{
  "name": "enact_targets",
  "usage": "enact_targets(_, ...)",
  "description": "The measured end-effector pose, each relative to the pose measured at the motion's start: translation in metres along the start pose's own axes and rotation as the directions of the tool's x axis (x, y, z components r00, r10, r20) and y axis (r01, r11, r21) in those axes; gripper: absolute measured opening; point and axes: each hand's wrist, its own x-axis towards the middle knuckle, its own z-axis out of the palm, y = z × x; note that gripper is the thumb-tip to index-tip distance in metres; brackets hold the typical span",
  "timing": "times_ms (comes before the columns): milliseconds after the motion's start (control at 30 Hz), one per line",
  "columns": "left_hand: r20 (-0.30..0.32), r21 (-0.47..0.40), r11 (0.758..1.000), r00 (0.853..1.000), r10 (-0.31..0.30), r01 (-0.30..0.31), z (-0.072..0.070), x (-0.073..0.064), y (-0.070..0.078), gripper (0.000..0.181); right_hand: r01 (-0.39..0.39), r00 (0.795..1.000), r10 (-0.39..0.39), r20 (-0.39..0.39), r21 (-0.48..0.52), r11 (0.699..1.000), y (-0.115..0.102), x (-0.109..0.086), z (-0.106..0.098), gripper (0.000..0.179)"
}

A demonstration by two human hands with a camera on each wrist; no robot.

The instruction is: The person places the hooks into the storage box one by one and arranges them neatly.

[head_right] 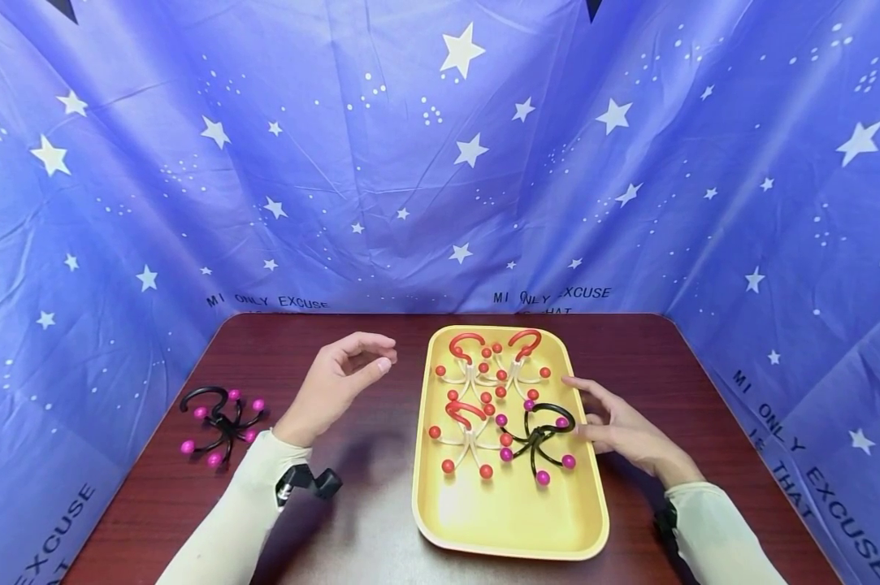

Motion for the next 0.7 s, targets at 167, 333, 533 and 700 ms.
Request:
enact_targets(167,-0.044,0.007,1.000,0.999,0.006,-0.005,-0.017,-0.002,0.002,0.025,0.008,1.000,-0.008,0.002,0.002,1.000,0.001,0.000,0.000,0.085)
enact_targets(333,-0.091,0.007,1.000,0.996,0.013,-0.013,-0.034,-0.006,0.004,0.027,0.005,1.000,-0.005,0.003,0.002,1.000,0.001,-0.001,-0.001,0.085)
enact_targets(533,-0.144,0.015,1.000,0.990,0.010,-0.008,-0.055,-0.013,0.003,0.032,0.002,1.000,-0.002,-0.006,-0.002,1.000,0.000,-0.001,0.000,0.086)
enact_targets(700,-0.181,0.019,1.000,0.983,-0.004,0.008,-0.072,-0.020,-0.001,0.032,-0.005,1.000,0.005,-0.010,-0.002,1.000,0.001,0.000,0.001,0.086)
